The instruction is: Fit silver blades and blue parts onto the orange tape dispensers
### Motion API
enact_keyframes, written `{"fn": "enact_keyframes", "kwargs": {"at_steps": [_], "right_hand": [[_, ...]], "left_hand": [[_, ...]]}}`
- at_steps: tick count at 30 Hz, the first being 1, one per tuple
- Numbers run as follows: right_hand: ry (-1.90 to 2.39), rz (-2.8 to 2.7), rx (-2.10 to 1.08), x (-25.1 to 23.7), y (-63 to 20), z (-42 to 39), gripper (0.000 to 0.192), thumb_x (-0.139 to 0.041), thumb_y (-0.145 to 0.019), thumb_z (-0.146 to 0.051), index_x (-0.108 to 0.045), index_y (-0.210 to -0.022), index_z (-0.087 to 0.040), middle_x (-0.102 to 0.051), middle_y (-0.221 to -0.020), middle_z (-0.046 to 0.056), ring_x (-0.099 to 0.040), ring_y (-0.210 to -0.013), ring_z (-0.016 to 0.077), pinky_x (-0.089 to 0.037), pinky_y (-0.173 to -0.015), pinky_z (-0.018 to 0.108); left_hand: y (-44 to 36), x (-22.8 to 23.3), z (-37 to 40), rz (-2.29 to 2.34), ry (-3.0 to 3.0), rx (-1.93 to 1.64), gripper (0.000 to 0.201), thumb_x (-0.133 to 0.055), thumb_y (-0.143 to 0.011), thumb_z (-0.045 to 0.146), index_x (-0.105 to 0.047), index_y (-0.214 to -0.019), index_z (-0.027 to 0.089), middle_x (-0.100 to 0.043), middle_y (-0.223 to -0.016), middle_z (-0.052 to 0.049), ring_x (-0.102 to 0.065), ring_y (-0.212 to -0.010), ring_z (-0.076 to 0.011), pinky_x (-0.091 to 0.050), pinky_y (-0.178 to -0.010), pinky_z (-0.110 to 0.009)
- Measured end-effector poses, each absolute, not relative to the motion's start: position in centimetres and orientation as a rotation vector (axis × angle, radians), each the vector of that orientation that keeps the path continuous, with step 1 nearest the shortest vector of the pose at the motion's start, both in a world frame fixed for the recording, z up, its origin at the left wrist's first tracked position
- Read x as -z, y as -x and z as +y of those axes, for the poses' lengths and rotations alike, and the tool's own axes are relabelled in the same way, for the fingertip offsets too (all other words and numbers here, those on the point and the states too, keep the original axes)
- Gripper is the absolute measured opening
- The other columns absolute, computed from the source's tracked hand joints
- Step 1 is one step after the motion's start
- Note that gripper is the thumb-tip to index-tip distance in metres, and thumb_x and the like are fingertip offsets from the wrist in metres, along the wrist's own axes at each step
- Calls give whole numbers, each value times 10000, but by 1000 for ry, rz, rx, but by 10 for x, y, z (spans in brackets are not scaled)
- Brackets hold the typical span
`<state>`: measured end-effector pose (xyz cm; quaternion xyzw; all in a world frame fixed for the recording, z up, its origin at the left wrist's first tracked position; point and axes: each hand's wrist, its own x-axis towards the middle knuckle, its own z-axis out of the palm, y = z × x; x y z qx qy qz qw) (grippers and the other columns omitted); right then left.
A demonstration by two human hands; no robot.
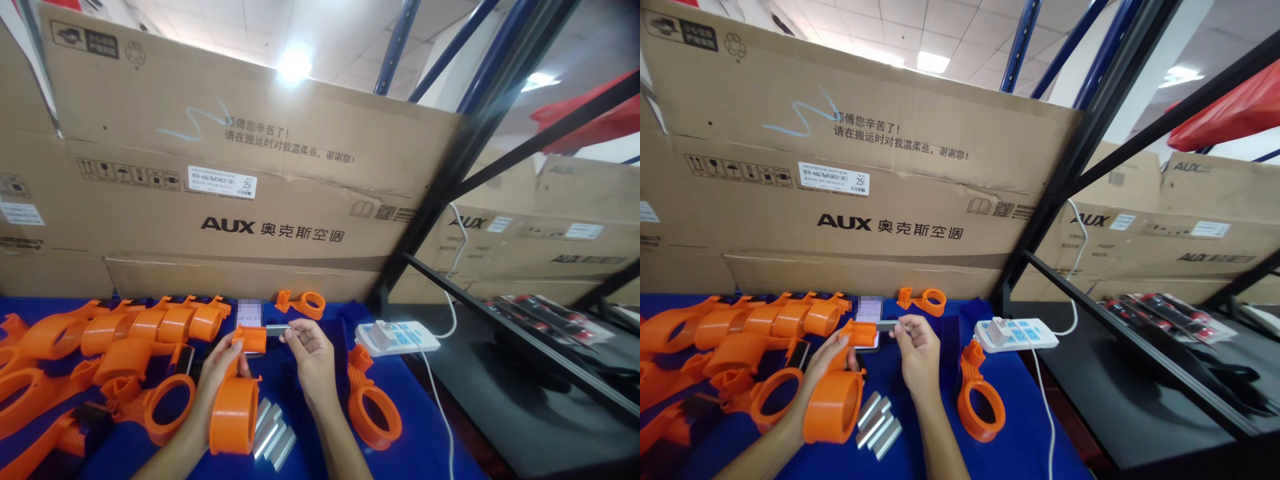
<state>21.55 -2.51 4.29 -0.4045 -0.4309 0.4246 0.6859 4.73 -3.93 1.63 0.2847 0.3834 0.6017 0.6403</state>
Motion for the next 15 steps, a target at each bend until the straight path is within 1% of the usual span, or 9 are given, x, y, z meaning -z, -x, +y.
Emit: {"fn": "enact_keyframes", "kwargs": {"at_steps": [4,8,11,15], "right_hand": [[908,-954,-928,-40,-216,-23,218,-880,-762,-321,-721,-878,-229,-708,-815,21,-683,-743,192,-556,-748,334],[885,-940,-877,-37,-213,-23,234,-877,-764,-327,-678,-840,-230,-681,-807,6,-668,-734,178,-549,-761,331],[880,-970,-847,-36,-211,-25,248,-860,-783,-347,-645,-815,-229,-664,-825,6,-663,-741,178,-549,-769,335],[900,-1062,-843,-38,-210,-30,237,-826,-823,-361,-628,-803,-233,-678,-850,17,-663,-759,183,-546,-761,332]], "left_hand": [[-46,-16,-37,854,-701,-1356,398,-839,-740,486,-666,-950,195,-640,-577,29,-577,-479,-136,-514,-494,-236],[-45,-13,-33,849,-733,-1329,431,-836,-737,479,-666,-1010,191,-636,-550,27,-578,-465,-153,-505,-476,-247],[-44,-11,-34,833,-714,-1347,442,-835,-743,476,-665,-1046,203,-641,-575,32,-577,-481,-150,-510,-492,-246],[-44,-12,-36,874,-684,-1380,400,-832,-745,493,-693,-963,189,-636,-608,23,-554,-497,-129,-486,-498,-224]]}}
